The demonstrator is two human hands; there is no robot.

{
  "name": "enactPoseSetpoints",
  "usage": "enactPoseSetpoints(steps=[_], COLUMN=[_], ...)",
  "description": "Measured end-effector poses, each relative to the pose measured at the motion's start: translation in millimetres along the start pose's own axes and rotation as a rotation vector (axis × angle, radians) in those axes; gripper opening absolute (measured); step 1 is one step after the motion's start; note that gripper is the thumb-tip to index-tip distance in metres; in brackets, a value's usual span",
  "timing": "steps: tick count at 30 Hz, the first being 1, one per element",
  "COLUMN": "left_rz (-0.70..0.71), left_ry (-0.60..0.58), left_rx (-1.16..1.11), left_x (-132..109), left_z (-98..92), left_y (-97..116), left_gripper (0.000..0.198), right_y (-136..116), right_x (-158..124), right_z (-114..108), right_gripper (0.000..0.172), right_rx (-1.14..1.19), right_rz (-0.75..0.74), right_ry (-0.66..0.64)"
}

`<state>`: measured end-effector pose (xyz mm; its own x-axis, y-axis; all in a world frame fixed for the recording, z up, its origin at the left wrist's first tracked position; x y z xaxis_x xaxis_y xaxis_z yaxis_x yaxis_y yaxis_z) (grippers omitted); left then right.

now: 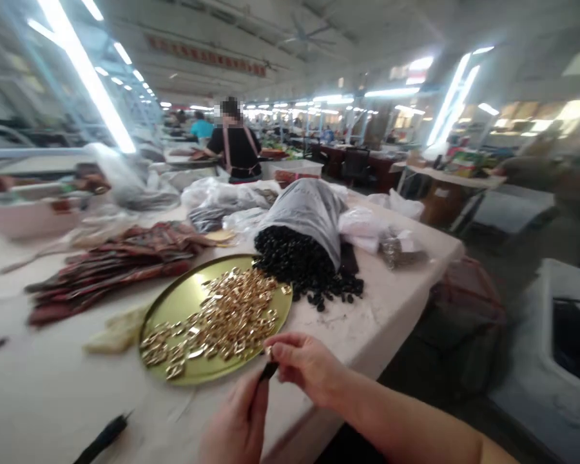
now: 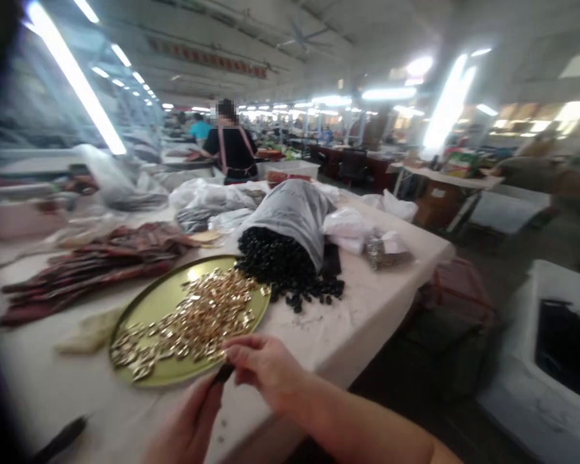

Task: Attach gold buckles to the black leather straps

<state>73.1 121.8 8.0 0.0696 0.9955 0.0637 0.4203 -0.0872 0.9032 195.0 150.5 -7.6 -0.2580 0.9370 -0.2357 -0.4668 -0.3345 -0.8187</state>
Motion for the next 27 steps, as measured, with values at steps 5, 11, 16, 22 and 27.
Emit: enactPoseSetpoints(steps=[5,11,16,22,27], left_rz=[0.117,0.159,0.128,0.087,0.047], left_ry=[0.062,0.02,0.047,0.032,0.015], left_rx=[0.073,0.318,0.134,0.321,-0.013], left_x=[-7,-14,-21,-25,-23], left_z=[-0.4,-1.3,2.9,4.3,2.1], left_y=[6,17,15,23,28], left_gripper=[0.024,0.026,0.023,0.025,0.023], right_y=[3,-4,-4,0,-9], right_x=[-1,-9,-12,-22,-33], right_z=[-5,0,3,-2,3], right_gripper=[0.027,0.024,0.024,0.024,0.027], right_rx=[0.029,0.007,-0.045,-0.128,-0.117], right_rz=[0.053,0.11,-0.011,-0.003,-0.045], right_ry=[-0.028,-0.083,-0.03,0.01,-0.055])
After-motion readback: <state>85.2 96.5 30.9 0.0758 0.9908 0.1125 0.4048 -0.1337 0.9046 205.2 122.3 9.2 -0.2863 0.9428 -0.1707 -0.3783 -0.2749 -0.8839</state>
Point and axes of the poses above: each hand's wrist, its own x-axis towards the middle knuckle, its own z-axis out of the palm, y = z × x, the point moved 5 cm from there along x, towards the middle knuckle, and after that the axes turned 8 degrees about -x, right-handed, at the moved point
